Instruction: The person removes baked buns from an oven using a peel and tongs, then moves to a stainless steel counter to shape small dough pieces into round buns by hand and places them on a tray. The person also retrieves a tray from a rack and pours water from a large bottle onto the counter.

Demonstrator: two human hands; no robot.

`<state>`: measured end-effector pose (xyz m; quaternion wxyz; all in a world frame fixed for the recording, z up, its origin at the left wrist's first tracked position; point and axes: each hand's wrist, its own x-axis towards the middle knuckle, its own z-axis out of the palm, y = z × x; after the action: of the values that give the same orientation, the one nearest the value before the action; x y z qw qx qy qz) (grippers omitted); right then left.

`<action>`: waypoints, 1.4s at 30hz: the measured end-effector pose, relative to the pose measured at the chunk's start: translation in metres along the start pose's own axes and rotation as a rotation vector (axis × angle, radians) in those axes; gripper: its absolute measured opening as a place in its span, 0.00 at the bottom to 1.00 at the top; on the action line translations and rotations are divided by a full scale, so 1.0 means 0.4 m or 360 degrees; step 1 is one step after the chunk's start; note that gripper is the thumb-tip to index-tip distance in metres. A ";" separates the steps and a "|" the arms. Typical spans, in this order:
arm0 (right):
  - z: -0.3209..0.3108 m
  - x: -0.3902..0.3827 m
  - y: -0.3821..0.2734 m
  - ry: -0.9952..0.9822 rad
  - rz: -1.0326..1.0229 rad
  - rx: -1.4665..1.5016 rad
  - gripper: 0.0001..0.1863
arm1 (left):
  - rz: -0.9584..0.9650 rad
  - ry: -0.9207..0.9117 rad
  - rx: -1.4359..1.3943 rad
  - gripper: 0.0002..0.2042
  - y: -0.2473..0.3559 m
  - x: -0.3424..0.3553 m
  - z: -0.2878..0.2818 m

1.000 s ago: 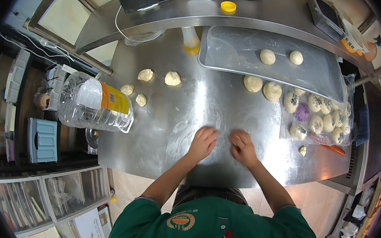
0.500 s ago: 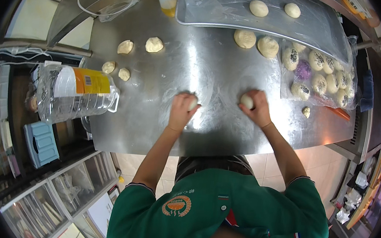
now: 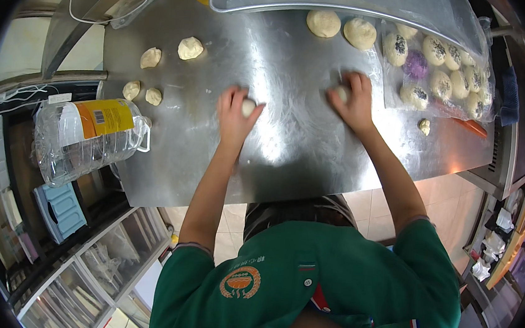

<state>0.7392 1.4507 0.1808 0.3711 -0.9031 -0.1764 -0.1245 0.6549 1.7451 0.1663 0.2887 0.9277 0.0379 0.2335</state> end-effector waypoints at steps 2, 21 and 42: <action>0.097 0.064 -0.018 0.0149 -0.0113 -0.0057 0.23 | 0.0128 0.0066 -0.0071 0.23 0.005 0.046 0.067; 0.045 -0.128 -0.091 -0.0296 -0.0654 0.0284 0.25 | 0.0586 -0.0134 -0.0105 0.23 0.051 -0.092 0.016; -0.032 -0.011 -0.124 0.0079 -0.0138 0.0182 0.30 | -0.1339 -0.0076 -0.2306 0.17 0.136 0.012 -0.043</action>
<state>0.7137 1.4734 0.2193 0.4206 -0.8686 -0.2130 -0.1525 0.6476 1.7097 0.2108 0.8772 0.4257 0.2153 0.0533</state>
